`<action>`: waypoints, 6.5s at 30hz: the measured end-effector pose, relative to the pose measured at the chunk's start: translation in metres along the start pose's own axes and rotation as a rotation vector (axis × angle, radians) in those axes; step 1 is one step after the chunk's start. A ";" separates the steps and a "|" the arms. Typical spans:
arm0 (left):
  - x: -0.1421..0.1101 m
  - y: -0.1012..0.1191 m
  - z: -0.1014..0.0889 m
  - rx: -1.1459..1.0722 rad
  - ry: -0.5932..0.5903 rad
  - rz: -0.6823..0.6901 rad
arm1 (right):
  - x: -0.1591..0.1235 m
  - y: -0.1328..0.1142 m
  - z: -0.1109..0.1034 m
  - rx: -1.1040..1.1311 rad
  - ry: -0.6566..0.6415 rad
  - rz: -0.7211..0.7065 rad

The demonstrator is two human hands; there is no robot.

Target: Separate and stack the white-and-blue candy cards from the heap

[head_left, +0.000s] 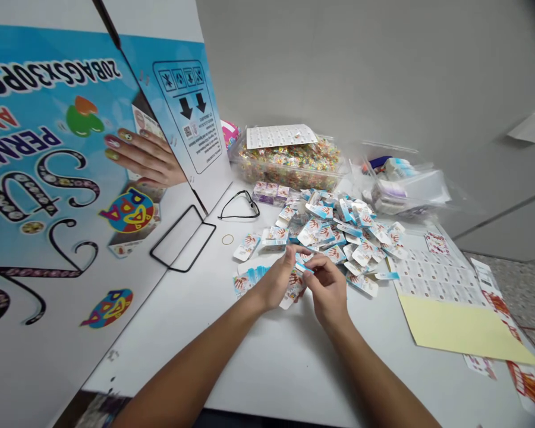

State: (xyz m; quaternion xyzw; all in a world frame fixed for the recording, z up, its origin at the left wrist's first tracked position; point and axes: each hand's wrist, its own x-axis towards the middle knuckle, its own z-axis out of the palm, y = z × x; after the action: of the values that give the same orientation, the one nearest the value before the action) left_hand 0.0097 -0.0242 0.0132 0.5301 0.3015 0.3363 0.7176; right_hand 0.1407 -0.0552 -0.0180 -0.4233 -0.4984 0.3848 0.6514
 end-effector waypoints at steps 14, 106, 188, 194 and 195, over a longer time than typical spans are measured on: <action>0.000 0.004 0.001 0.290 0.084 0.120 | -0.002 0.000 0.004 0.113 0.078 0.086; -0.020 -0.010 -0.023 -0.216 -0.334 0.086 | -0.023 -0.028 -0.014 -0.766 -0.150 -0.650; -0.031 -0.019 0.000 0.185 0.241 0.263 | -0.024 -0.023 0.020 -0.349 -0.038 -0.317; -0.033 -0.010 0.006 -0.076 0.088 0.098 | -0.024 -0.024 0.018 -0.501 -0.051 -0.469; -0.033 -0.009 0.006 -0.102 0.071 0.063 | -0.023 -0.024 0.016 -0.514 -0.077 -0.513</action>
State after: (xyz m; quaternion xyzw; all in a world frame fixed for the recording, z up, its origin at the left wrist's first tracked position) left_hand -0.0041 -0.0556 0.0089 0.4896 0.2926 0.3921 0.7217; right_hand 0.1218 -0.0822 -0.0007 -0.4194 -0.6931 0.0869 0.5798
